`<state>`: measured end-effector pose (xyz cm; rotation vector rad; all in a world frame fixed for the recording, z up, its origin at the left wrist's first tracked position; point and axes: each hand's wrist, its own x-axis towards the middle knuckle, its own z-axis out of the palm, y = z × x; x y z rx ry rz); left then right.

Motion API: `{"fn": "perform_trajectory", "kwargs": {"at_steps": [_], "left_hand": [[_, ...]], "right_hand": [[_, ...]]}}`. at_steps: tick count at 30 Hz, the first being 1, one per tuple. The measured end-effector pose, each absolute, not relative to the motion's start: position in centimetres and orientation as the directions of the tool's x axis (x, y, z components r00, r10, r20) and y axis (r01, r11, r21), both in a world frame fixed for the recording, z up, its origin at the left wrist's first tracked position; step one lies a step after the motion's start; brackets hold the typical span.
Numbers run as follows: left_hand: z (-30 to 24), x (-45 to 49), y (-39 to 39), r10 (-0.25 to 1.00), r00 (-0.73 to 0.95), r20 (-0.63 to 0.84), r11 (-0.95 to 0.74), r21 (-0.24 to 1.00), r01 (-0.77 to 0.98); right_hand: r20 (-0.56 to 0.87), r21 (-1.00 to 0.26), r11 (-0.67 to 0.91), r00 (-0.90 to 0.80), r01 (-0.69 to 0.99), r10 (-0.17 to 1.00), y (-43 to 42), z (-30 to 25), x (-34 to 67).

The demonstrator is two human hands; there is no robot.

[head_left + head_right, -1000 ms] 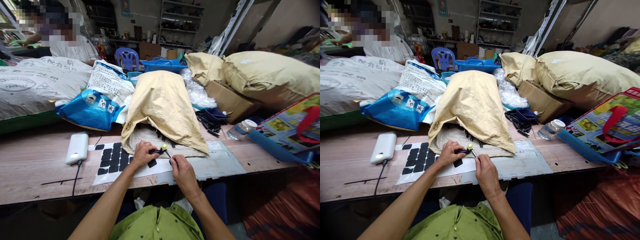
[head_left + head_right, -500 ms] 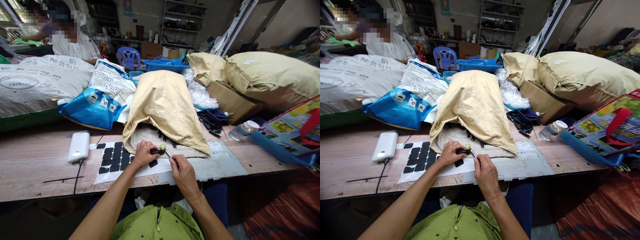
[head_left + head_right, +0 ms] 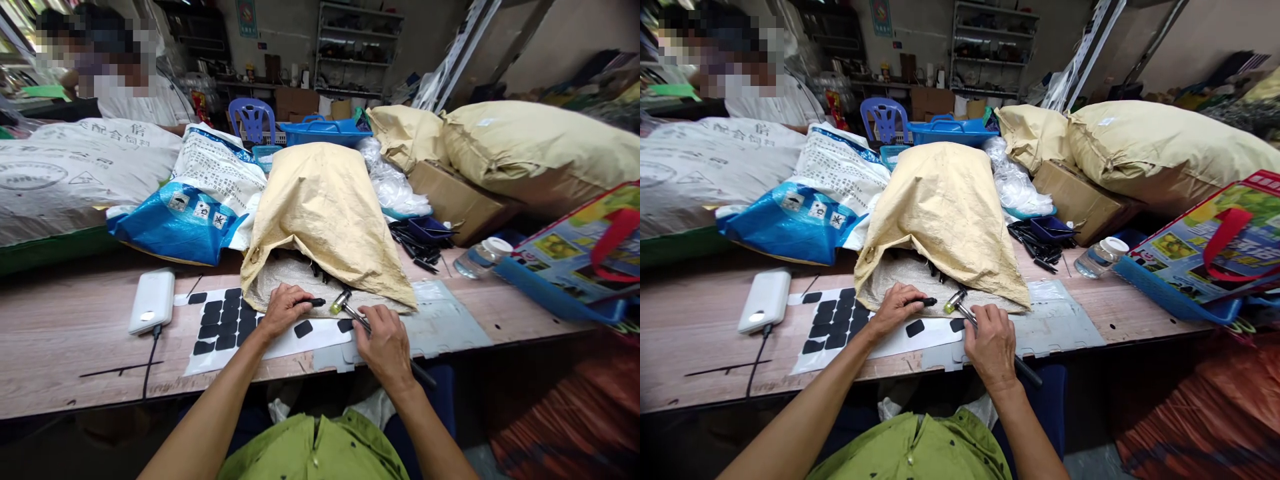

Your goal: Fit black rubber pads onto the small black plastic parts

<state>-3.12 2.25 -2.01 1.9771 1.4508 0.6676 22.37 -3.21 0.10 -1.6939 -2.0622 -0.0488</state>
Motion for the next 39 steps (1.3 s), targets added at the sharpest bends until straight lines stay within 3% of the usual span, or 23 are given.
{"fn": "perform_trajectory", "kwargs": {"at_steps": [7, 11, 17, 25, 35, 39], "left_hand": [[-2.1, -3.2, 2.1, 0.946, 0.316, 0.073, -0.276, 0.691, 0.668], [-2.3, -3.4, 2.2, 0.933, 0.353, 0.074, -0.308, 0.671, 0.674], [-2.7, -3.4, 2.2, 0.925, 0.370, 0.087, -0.336, 0.645, 0.687], [-2.7, -3.1, 2.3, 0.932, 0.358, 0.061, -0.314, 0.631, 0.710], [-2.2, -3.1, 1.9, 0.941, 0.323, 0.101, -0.303, 0.677, 0.671], [-1.3, -3.3, 1.6, 0.942, 0.323, 0.088, -0.277, 0.747, 0.605]], "right_hand": [[0.312, -0.378, 0.465, -0.363, 0.801, 0.878, -1.3, 2.0, 18.5], [0.188, -0.327, 0.477, -0.439, 0.816, 0.879, -0.1, 2.1, 17.1], [0.046, -0.201, 0.426, -0.426, 0.882, 0.904, 0.6, 2.4, 16.7], [0.020, -0.155, 0.460, -0.463, 0.874, 0.886, 1.1, 2.0, 15.6], [0.042, -0.303, 0.398, -0.405, 0.866, 0.913, 0.6, 2.0, 15.7], [0.058, -0.472, 0.345, -0.362, 0.811, 0.930, -1.4, 3.4, 17.2]]}}
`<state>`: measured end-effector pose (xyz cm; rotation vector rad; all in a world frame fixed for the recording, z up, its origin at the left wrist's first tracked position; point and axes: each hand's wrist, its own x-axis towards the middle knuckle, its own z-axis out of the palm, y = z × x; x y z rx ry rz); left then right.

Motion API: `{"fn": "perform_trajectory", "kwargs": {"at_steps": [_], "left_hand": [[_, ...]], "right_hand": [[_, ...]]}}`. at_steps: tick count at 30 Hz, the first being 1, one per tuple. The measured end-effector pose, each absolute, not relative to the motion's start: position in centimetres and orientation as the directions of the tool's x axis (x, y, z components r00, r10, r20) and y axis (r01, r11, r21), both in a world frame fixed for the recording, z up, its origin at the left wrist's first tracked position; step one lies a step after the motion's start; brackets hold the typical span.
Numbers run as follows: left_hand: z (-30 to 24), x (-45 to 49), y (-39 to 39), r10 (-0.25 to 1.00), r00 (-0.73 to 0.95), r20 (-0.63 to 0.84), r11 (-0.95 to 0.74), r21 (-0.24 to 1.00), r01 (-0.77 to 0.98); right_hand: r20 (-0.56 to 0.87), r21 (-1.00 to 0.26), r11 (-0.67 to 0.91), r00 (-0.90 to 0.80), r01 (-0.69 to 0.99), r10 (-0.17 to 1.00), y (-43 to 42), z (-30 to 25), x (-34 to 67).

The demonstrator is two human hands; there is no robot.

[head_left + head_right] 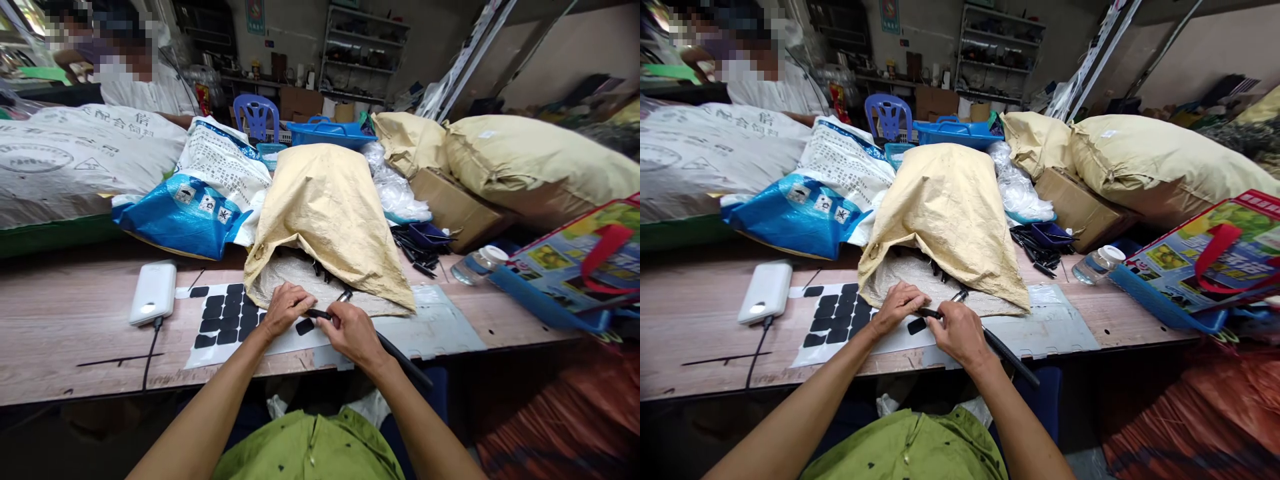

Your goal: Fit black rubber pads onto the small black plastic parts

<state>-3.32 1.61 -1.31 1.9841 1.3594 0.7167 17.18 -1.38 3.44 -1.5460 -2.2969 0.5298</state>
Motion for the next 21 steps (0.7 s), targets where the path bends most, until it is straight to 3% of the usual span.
{"fn": "perform_trajectory", "kwargs": {"at_steps": [2, 4, 6, 8, 12, 14, 17, 21], "left_hand": [[-1.1, -3.4, 1.6, 0.947, 0.309, 0.091, -0.263, 0.772, 0.579], [-1.1, -3.4, 1.6, 0.952, 0.291, 0.094, -0.252, 0.782, 0.571], [-1.2, -3.3, 1.6, 0.955, 0.284, 0.091, -0.247, 0.773, 0.585], [-1.3, -3.2, 1.6, 0.955, 0.284, 0.084, -0.248, 0.749, 0.614], [-1.3, -3.0, 1.6, 0.955, 0.288, 0.073, -0.252, 0.714, 0.653], [-1.3, -2.9, 1.6, 0.956, 0.285, 0.076, -0.253, 0.708, 0.659], [-1.3, -2.8, 1.5, 0.957, 0.281, 0.070, -0.249, 0.694, 0.676], [-0.9, -2.4, 2.0, 0.976, 0.218, 0.016, -0.166, 0.701, 0.693]], "right_hand": [[-0.053, -0.638, 0.322, -0.456, 0.700, 0.888, -3.0, 4.3, 18.5], [-0.239, -0.779, 0.229, -0.615, 0.584, 0.752, -4.9, 4.6, 19.9], [-0.398, -0.808, 0.117, -0.682, 0.577, 0.614, -6.7, 3.6, 21.2], [-0.482, -0.767, 0.087, -0.661, 0.635, 0.575, -8.1, 1.4, 22.0], [-0.548, -0.650, 0.029, -0.495, 0.759, 0.674, -9.7, -5.3, 22.7], [-0.600, -0.511, -0.021, -0.339, 0.859, 0.725, -10.0, -8.2, 22.6], [-0.556, -0.333, 0.033, -0.224, 0.942, 0.800, -10.3, -10.6, 22.1], [-0.548, -0.267, 0.060, -0.203, 0.962, 0.811, -10.7, -10.8, 21.2]]}}
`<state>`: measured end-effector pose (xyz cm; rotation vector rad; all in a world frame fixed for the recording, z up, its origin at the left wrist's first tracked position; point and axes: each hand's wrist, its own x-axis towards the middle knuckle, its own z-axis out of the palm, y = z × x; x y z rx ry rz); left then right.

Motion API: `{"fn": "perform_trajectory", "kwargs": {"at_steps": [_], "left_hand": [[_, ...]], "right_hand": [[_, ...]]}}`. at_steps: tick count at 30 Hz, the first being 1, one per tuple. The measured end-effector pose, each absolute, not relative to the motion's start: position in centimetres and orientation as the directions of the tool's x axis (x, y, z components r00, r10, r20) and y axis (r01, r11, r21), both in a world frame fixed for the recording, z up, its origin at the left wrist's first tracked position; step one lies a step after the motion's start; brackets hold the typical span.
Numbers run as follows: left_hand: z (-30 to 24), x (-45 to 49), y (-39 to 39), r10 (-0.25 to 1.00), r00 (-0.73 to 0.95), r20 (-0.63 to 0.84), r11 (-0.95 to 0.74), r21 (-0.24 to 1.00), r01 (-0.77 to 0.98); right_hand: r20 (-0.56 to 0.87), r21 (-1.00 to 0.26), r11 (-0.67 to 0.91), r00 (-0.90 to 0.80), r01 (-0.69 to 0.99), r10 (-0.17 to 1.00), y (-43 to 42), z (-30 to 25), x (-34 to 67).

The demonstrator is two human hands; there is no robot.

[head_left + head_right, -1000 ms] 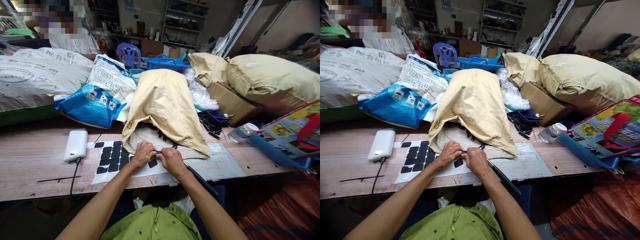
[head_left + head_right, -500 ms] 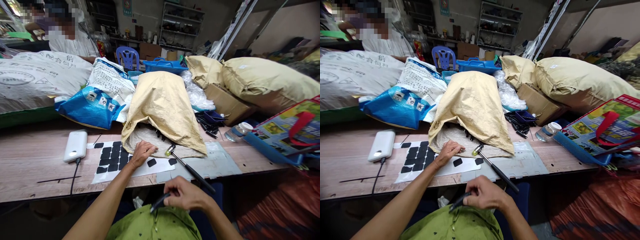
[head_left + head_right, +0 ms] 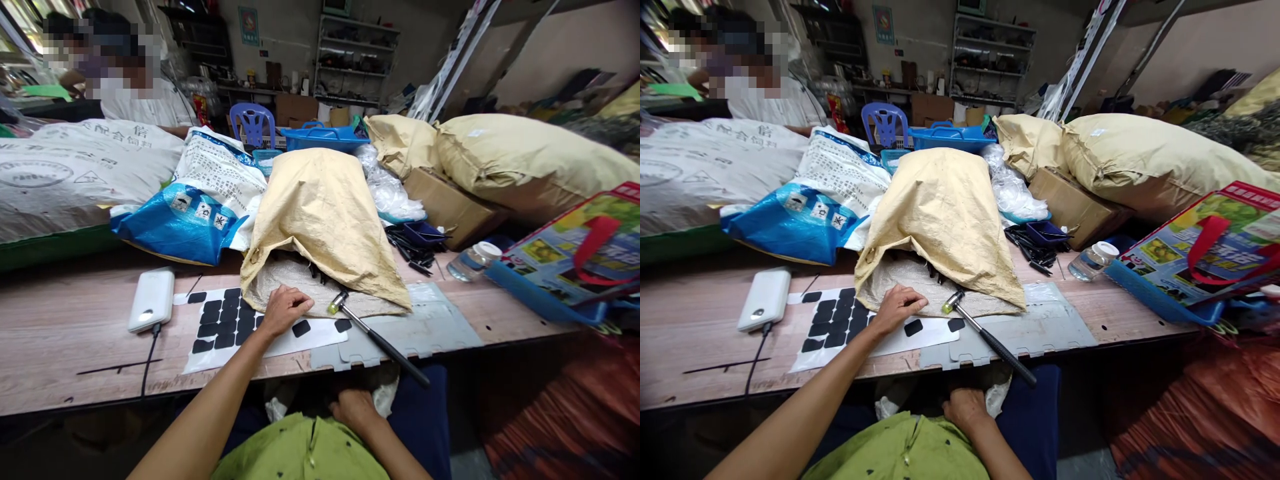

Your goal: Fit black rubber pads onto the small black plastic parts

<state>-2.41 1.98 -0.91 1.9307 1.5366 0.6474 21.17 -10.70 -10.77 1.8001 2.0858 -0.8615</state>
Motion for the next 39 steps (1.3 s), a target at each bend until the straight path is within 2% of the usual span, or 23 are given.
{"fn": "perform_trajectory", "kwargs": {"at_steps": [3, 5, 9, 14, 17, 20, 22, 24, 26, 28, 31, 34, 37, 39], "left_hand": [[0.3, -1.7, 3.5, 0.983, 0.109, -0.151, 0.036, 0.728, 0.685], [1.2, -0.9, 5.1, 0.968, -0.012, -0.251, 0.189, 0.696, 0.692], [2.0, 1.0, 8.6, 0.946, -0.259, -0.194, 0.323, 0.590, 0.740], [1.3, 2.5, 10.5, 0.933, -0.330, -0.146, 0.356, 0.525, 0.773], [0.9, 1.6, 9.7, 0.950, -0.291, -0.118, 0.311, 0.476, 0.823], [0.6, -0.6, 7.8, 0.984, -0.146, -0.104, 0.177, 0.442, 0.879], [0.3, -2.1, 6.3, 0.998, -0.004, -0.070, 0.035, 0.456, 0.889], [0.1, -3.0, 4.8, 0.993, 0.119, -0.008, -0.100, 0.481, 0.871], [-0.2, -3.1, 3.8, 0.977, 0.206, 0.048, -0.202, 0.494, 0.846], [-0.4, -2.6, 3.2, 0.965, 0.249, 0.082, -0.256, 0.496, 0.830], [-0.8, -1.5, 3.0, 0.961, 0.258, 0.102, -0.273, 0.510, 0.816], [-1.4, -0.9, 3.0, 0.968, 0.229, 0.100, -0.245, 0.556, 0.794], [-1.9, -0.9, 3.0, 0.974, 0.205, 0.098, -0.222, 0.591, 0.775], [-1.9, -1.0, 2.9, 0.973, 0.211, 0.091, -0.223, 0.602, 0.767]], "right_hand": [[-0.535, -0.292, 0.090, -0.240, 0.952, 0.810, -10.9, -9.7, 21.3], [-0.515, -0.348, 0.135, -0.309, 0.928, 0.799, -11.2, -8.5, 21.7], [-0.455, -0.401, 0.212, -0.395, 0.891, 0.798, -11.8, -6.0, 22.4], [-0.466, -0.428, 0.191, -0.398, 0.883, 0.790, -12.6, -3.7, 22.8], [-0.454, -0.474, 0.178, -0.412, 0.862, 0.790, -12.8, -2.2, 23.6], [-0.384, -0.607, 0.156, -0.459, 0.779, 0.801, -12.3, 0.1, 24.7], [-0.292, -0.720, 0.150, -0.493, 0.677, 0.819, -11.2, 1.8, 25.4], [-0.131, -0.754, 0.191, -0.428, 0.629, 0.894, -9.5, 2.8, 26.0], [0.081, -0.691, 0.217, -0.225, 0.690, 0.971, -7.6, 2.8, 26.5], [0.218, -0.564, 0.228, -0.123, 0.794, 0.968, -5.8, 2.0, 26.6], [0.238, -0.415, 0.246, -0.156, 0.876, 0.959, -4.1, 0.2, 26.5], [0.215, -0.360, 0.248, -0.178, 0.900, 0.960, -3.7, -0.9, 26.0], [0.222, -0.396, 0.231, -0.151, 0.889, 0.963, -4.1, -0.9, 25.6], [0.226, -0.476, 0.213, -0.116, 0.853, 0.967, -4.6, -0.6, 25.3]]}}
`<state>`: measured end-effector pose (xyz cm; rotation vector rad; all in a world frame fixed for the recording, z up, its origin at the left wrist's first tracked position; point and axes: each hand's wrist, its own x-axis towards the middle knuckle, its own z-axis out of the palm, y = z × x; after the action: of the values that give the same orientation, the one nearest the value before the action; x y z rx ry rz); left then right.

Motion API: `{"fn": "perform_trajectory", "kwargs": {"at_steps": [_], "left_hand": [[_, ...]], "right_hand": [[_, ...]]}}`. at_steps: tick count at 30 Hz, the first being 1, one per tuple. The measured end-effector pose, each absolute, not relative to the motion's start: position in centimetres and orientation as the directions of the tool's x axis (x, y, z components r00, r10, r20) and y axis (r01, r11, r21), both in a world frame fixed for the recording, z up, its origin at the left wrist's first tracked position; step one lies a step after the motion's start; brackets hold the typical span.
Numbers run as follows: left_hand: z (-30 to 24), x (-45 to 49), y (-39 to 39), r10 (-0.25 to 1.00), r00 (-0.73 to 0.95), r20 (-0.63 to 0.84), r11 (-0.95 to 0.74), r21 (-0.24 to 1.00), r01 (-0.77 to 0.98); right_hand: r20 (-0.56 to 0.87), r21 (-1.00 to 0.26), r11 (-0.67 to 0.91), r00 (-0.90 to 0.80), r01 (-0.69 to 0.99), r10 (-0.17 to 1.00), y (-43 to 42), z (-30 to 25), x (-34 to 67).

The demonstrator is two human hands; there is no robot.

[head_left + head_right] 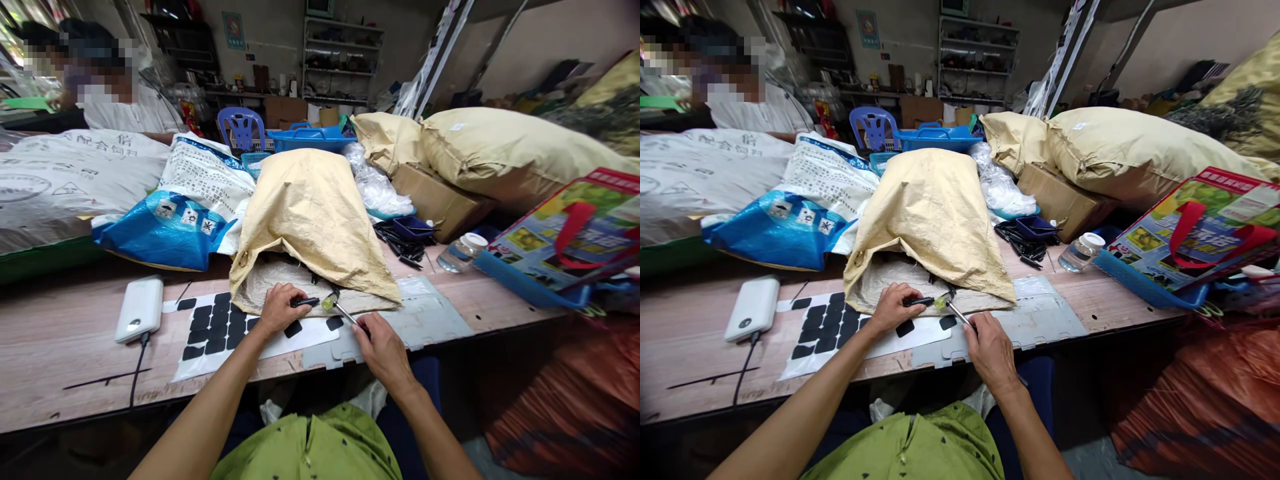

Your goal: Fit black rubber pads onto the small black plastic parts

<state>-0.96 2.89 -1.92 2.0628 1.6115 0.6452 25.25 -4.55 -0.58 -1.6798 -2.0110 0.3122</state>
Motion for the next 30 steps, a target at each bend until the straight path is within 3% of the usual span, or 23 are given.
{"fn": "perform_trajectory", "kwargs": {"at_steps": [5, 14, 20, 30], "left_hand": [[-1.7, -1.1, 2.9, 0.976, 0.211, 0.061, -0.202, 0.626, 0.753], [-1.5, -1.0, 2.9, 0.976, 0.215, 0.042, -0.192, 0.636, 0.747], [-1.4, -0.9, 2.9, 0.980, 0.195, 0.040, -0.174, 0.652, 0.738], [-1.5, -1.0, 2.8, 0.976, 0.204, 0.081, -0.208, 0.640, 0.740]], "right_hand": [[0.224, -0.682, 0.230, -0.101, 0.695, 0.969, -5.2, 0.7, 23.7], [0.332, -0.653, 0.303, -0.098, 0.694, 0.938, -5.0, 1.4, 21.2], [0.260, -0.653, 0.264, -0.118, 0.710, 0.958, -5.3, 0.8, 20.4], [0.266, -0.626, 0.275, -0.132, 0.729, 0.955, -5.4, 1.0, 18.7]]}}
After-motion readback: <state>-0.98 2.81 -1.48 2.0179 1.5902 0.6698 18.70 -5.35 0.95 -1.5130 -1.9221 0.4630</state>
